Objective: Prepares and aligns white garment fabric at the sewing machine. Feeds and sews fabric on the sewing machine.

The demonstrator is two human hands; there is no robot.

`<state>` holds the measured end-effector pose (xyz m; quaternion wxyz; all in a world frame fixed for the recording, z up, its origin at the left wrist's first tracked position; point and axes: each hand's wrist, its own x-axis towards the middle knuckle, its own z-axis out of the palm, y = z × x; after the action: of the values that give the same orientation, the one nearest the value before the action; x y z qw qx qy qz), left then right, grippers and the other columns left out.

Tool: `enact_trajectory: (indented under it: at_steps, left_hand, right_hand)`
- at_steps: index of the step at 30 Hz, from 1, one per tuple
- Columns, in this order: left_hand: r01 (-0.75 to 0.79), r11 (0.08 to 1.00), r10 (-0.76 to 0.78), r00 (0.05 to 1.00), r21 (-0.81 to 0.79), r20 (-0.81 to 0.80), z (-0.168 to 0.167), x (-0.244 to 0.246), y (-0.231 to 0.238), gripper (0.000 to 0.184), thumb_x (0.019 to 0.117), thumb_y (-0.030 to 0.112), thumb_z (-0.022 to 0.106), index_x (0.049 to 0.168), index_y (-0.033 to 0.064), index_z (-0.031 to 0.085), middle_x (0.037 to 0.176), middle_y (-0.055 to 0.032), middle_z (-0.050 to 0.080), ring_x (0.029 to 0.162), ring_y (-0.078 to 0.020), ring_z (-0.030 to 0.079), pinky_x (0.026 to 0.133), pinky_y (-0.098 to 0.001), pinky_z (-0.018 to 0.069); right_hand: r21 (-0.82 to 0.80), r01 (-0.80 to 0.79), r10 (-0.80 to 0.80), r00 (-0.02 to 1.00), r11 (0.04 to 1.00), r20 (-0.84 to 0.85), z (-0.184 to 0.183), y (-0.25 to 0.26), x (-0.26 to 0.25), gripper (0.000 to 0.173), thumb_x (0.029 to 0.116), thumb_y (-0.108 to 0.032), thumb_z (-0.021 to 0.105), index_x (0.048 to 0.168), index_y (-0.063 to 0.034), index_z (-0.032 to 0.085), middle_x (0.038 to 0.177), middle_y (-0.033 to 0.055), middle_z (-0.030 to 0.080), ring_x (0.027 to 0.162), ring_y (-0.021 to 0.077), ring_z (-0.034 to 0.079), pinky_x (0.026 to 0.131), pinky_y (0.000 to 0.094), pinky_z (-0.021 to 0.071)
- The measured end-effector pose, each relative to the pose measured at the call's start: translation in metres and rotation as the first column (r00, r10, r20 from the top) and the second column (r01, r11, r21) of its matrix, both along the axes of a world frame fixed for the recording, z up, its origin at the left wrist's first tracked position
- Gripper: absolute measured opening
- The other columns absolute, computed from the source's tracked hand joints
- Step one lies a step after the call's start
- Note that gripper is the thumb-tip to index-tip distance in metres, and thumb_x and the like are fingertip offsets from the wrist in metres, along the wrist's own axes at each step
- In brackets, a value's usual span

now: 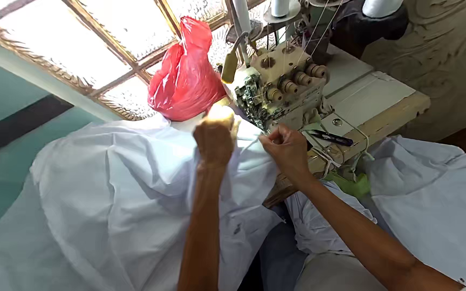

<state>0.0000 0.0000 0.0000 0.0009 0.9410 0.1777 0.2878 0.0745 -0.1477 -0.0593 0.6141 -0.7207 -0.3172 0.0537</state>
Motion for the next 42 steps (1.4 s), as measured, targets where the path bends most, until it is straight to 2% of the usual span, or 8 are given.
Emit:
enact_trajectory:
  at_steps: [3,8,18,21,24,29,34,42]
  left_hand:
    - [-0.132,0.944,0.033,0.949,-0.303,-0.313,-0.015,0.027,-0.001,0.022,0.0978,0.018,0.066,0.098,-0.0036,0.073,0.097,-0.0255,0.07,0.098,-0.0457,0.068,0.085,-0.0662,0.0481]
    - [-0.305,0.824,0.023,0.86,-0.478,-0.51,0.0,0.039,0.004,0.023,0.0944,0.021,0.072,0.083,0.0015,0.068,0.078,-0.0186,0.065,0.081,-0.038,0.063,0.074,-0.0613,0.0455]
    - [-0.23,0.961,0.225,0.973,-0.154,-0.052,-0.043,0.037,0.009,0.027,0.0989,0.02,0.062,0.1,-0.0049,0.071,0.101,-0.0261,0.07,0.1,-0.045,0.067,0.086,-0.0612,0.0493]
    - [-0.177,0.982,0.18,0.983,-0.072,0.032,-0.04,0.001,-0.006,0.039,0.1034,0.032,0.058,0.122,-0.0009,0.068,0.124,-0.0234,0.066,0.118,-0.0428,0.061,0.099,-0.0587,0.0471]
    - [-0.243,0.964,0.258,0.954,-0.106,0.153,-0.038,-0.054,-0.04,0.034,0.0965,0.02,0.066,0.117,-0.0066,0.069,0.124,-0.0292,0.065,0.12,-0.0458,0.06,0.102,-0.0579,0.0445]
    - [-0.484,0.831,0.513,0.857,-0.274,0.045,-0.08,-0.143,-0.064,0.053,0.0905,0.022,0.072,0.127,-0.0148,0.061,0.13,-0.038,0.059,0.122,-0.0553,0.056,0.102,-0.0657,0.0408]
    - [-0.536,0.768,0.573,0.82,-0.349,0.0,-0.094,-0.151,-0.055,0.045,0.0972,0.01,0.062,0.136,-0.0114,0.055,0.085,-0.0229,0.065,0.071,-0.033,0.061,0.067,-0.0507,0.0492]
    - [-0.56,0.782,0.548,0.827,-0.275,-0.124,-0.065,-0.137,-0.022,0.028,0.097,0.003,0.058,0.12,-0.012,0.064,0.115,-0.0369,0.064,0.105,-0.057,0.063,0.088,-0.0724,0.0461]
  right_hand:
    - [-0.137,-0.047,0.011,0.968,0.989,-0.252,-0.018,-0.014,0.016,0.021,0.0939,-0.018,0.073,0.084,-0.0035,0.061,0.062,0.0032,0.049,0.053,0.0133,0.045,0.052,0.0325,0.0396]
    - [-0.047,-0.073,0.034,0.829,0.996,-0.558,-0.021,-0.019,0.019,0.026,0.09,-0.008,0.077,0.074,-0.0052,0.056,0.06,-0.0013,0.049,0.054,0.0053,0.046,0.055,0.0226,0.0415]
    - [-0.025,0.013,-0.023,0.892,1.0,-0.451,-0.02,0.004,0.012,0.022,0.0959,-0.02,0.073,0.093,-0.0068,0.056,0.059,0.002,0.044,0.048,0.0115,0.039,0.047,0.0285,0.035]
    - [-0.016,0.004,-0.011,0.904,1.0,-0.428,-0.022,0.003,0.008,0.022,0.0975,-0.021,0.07,0.099,-0.0057,0.055,0.061,0.0047,0.046,0.048,0.0148,0.041,0.046,0.0312,0.0365]
    - [-0.011,-0.016,0.009,0.902,1.0,-0.431,-0.021,0.002,0.01,0.023,0.0966,-0.02,0.072,0.101,-0.0049,0.056,0.063,0.0049,0.048,0.05,0.0144,0.043,0.048,0.0314,0.0379]
    - [-0.018,-0.064,0.053,0.932,0.998,-0.359,-0.023,-0.002,0.013,0.022,0.0995,-0.021,0.069,0.106,-0.0047,0.055,0.064,0.0069,0.051,0.051,0.0166,0.046,0.048,0.0331,0.0391]
    - [0.012,-0.08,0.079,0.945,0.997,-0.316,-0.025,-0.008,0.009,0.019,0.1015,-0.022,0.066,0.109,-0.008,0.054,0.062,0.0047,0.049,0.045,0.0139,0.041,0.042,0.0286,0.0345]
    - [0.026,-0.099,0.103,0.963,0.995,-0.248,-0.028,0.003,0.023,0.019,0.095,-0.008,0.07,0.105,-0.0022,0.054,0.074,0.0007,0.058,0.059,0.0043,0.055,0.06,0.0221,0.0493]
